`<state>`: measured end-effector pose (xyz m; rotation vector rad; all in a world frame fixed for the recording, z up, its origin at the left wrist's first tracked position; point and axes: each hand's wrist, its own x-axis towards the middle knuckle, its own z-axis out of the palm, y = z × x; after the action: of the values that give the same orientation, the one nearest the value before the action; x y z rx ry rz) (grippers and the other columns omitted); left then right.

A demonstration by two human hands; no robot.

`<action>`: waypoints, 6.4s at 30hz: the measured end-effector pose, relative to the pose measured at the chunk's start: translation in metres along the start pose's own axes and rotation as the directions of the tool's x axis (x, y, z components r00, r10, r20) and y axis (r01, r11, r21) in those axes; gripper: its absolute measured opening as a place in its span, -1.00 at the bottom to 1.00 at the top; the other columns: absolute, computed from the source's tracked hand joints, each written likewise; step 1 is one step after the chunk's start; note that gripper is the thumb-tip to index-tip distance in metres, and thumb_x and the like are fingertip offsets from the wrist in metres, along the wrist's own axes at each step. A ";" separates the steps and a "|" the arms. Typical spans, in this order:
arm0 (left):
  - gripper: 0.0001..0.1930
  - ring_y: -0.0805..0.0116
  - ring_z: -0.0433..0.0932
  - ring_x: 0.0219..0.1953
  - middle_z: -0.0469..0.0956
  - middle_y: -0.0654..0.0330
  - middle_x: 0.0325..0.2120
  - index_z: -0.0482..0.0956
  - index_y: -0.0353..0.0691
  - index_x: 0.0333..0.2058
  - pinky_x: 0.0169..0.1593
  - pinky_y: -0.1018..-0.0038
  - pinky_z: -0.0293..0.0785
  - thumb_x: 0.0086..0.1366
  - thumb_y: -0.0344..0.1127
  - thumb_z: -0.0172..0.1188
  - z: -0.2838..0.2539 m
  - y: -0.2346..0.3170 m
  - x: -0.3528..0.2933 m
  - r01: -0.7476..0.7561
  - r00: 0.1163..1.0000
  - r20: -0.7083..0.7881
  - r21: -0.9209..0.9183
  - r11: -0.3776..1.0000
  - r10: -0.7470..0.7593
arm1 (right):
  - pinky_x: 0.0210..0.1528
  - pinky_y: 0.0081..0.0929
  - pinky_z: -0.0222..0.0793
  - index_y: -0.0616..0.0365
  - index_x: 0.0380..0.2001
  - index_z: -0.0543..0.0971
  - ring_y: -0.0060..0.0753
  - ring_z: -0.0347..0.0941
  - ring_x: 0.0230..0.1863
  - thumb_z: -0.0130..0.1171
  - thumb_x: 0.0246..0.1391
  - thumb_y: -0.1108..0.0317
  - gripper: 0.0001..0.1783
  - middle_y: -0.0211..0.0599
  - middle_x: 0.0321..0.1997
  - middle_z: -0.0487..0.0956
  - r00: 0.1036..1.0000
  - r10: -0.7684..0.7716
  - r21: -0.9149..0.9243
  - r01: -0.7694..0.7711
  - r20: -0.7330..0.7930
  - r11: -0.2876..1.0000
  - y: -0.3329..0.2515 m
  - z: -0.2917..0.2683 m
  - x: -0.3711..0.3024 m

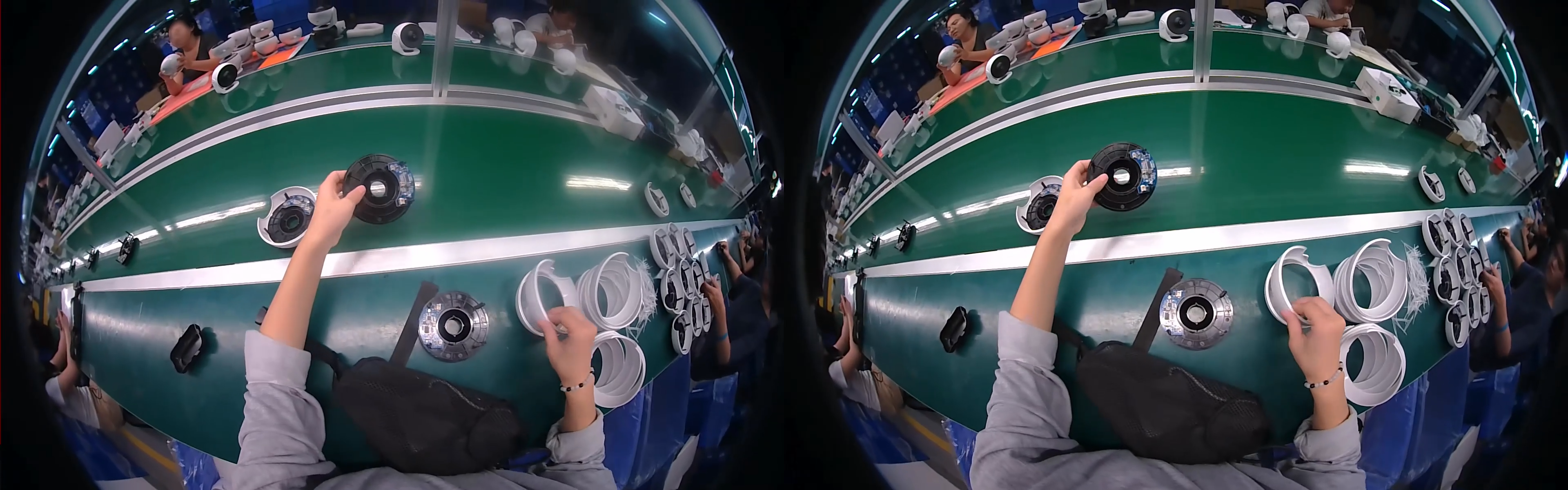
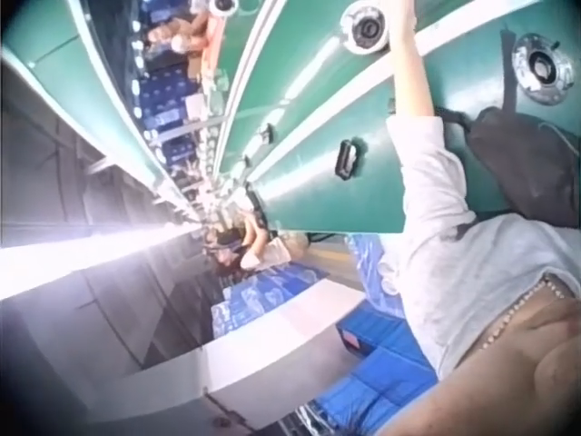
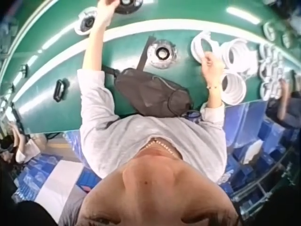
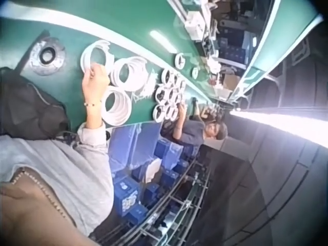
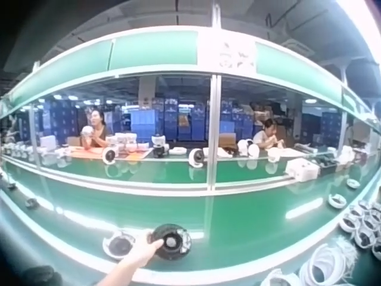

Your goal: Assembling round plastic components and internal parts on a factory production line.

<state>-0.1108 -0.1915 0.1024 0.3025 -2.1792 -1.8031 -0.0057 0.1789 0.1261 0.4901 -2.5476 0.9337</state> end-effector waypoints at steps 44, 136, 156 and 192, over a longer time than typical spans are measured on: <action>-0.57 0.40 0.31 -0.08 0.32 0.11 -0.15 0.13 -0.34 -0.03 0.02 0.47 0.19 0.11 -0.44 -0.01 0.034 0.017 -0.088 0.018 0.937 0.296 -0.572 0.820 0.186 | 0.17 -0.37 -0.04 0.29 0.16 -0.23 -0.20 -0.02 0.20 0.39 -0.49 0.28 0.23 0.03 0.20 -0.04 0.990 -0.138 0.619 0.110 -0.001 0.778 -0.090 0.109 0.082; -0.61 0.05 0.41 -0.15 0.43 -0.03 -0.20 0.38 -0.27 -0.13 -0.07 0.33 0.32 0.00 -0.34 0.14 0.080 0.012 -0.098 -0.591 0.656 0.696 0.231 0.773 0.293 | -0.50 -0.24 0.26 0.20 -0.72 0.39 -0.06 0.34 -0.55 0.14 -0.25 0.34 -0.81 -0.12 -0.64 0.38 0.963 -0.036 -0.245 0.104 0.268 0.964 0.009 0.051 0.026; -0.68 0.36 0.40 -0.13 0.31 0.10 -0.14 0.15 -0.29 -0.11 -0.10 0.36 0.42 0.16 -0.48 -0.03 0.031 0.013 -0.112 0.428 0.826 0.559 -0.539 0.726 -0.071 | 0.11 0.13 -0.17 0.22 0.06 0.13 0.17 -0.11 0.18 0.23 -0.40 -0.15 0.00 0.09 0.18 -0.01 0.936 0.226 -0.461 -0.082 0.268 0.883 0.018 0.057 0.033; -0.29 -0.04 0.22 0.04 0.21 -0.03 0.00 0.07 -0.23 0.09 0.04 0.07 0.21 0.11 0.20 -0.24 -0.043 -0.001 -0.127 0.632 0.740 0.668 -0.730 0.260 0.078 | 0.17 -0.23 -0.12 0.30 0.14 -0.05 0.02 -0.03 0.18 0.41 -0.64 0.02 0.26 0.04 0.18 0.02 0.824 -0.555 0.468 0.449 0.112 0.761 -0.144 0.134 0.055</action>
<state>0.0233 -0.1877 0.0967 -0.2053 -0.7762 -3.4142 -0.0200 -0.0244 0.1338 1.4306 -2.1885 1.2638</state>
